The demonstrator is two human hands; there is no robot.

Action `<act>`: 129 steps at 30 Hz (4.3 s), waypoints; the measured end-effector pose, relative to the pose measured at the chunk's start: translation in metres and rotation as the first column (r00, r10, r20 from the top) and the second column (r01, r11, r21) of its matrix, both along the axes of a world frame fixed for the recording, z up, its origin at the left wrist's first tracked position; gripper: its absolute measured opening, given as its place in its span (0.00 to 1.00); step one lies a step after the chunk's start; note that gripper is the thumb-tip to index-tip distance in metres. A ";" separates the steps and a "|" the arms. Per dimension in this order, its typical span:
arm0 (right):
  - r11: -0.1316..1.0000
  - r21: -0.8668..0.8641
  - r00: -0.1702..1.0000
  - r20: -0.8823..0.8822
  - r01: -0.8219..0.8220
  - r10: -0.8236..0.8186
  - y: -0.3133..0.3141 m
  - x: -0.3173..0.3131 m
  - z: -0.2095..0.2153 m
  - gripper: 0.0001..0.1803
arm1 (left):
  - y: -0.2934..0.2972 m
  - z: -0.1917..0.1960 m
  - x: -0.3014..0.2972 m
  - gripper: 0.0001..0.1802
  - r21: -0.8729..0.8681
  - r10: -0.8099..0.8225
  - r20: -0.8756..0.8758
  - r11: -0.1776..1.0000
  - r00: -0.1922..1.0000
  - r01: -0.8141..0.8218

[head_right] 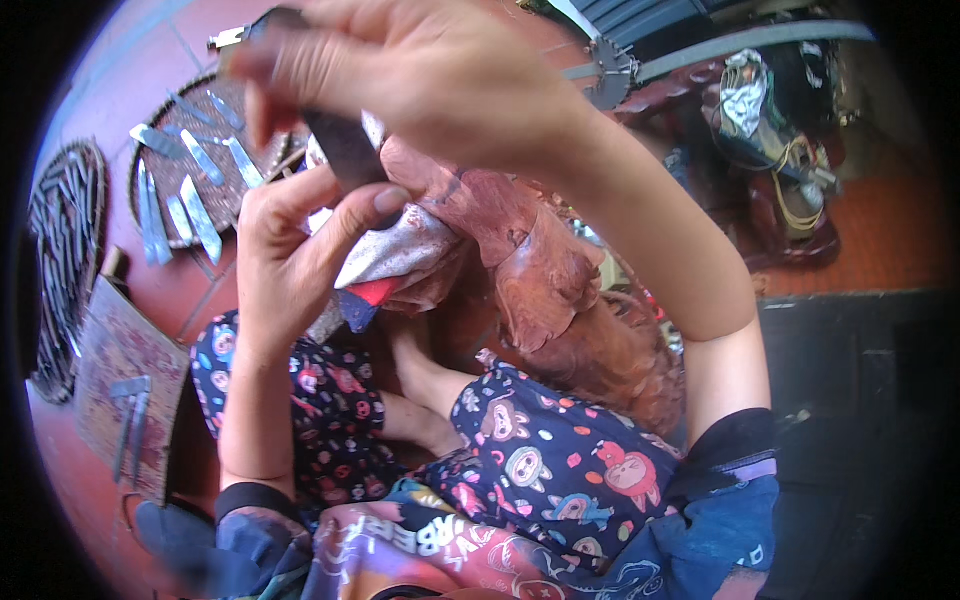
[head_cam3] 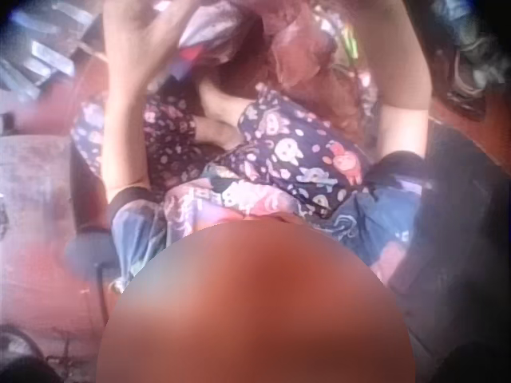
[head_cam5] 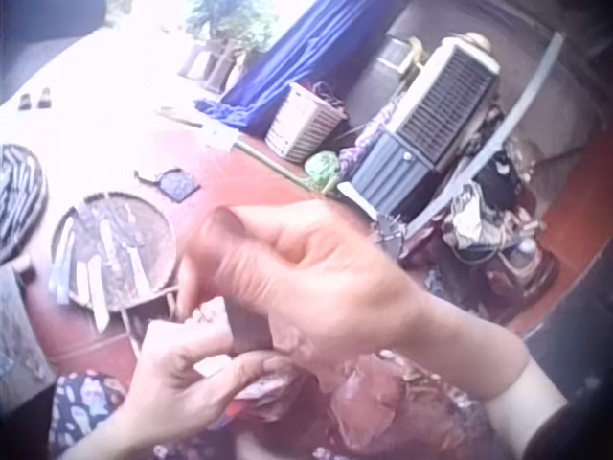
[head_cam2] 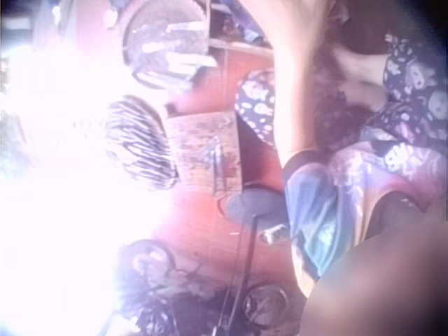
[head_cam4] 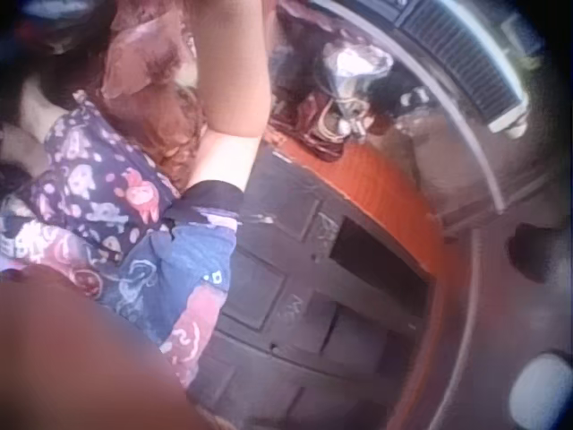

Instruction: The person sits cross-legged on the floor and uses a carving knife to shape a large reddish-brown wooden object. They repeatedly scrape and smooth the surface, occasionally switching tools and wiping the object with a cloth.

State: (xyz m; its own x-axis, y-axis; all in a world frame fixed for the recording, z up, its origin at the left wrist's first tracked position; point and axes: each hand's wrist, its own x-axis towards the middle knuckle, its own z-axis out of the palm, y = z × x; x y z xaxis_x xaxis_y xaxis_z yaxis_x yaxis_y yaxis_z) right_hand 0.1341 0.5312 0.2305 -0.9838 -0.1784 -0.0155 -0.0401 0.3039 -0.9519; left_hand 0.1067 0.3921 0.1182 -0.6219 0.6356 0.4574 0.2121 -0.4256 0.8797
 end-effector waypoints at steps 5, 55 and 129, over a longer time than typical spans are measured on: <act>0.985 -0.174 0.977 0.212 0.021 0.016 -0.008 -0.008 -0.013 0.27 | 0.010 -0.028 -0.007 0.08 0.035 0.067 -0.078 0.997 0.995 -0.065; 0.987 0.132 0.980 0.162 0.094 -0.115 0.019 -0.029 -0.085 0.24 | 0.038 -0.072 -0.029 0.12 -0.155 -0.082 0.135 0.982 0.987 0.103; 0.923 0.385 1.000 0.027 -0.010 0.000 -0.008 -0.028 -0.084 0.22 | 0.030 -0.081 -0.030 0.15 -0.296 0.025 0.060 0.955 0.998 -0.006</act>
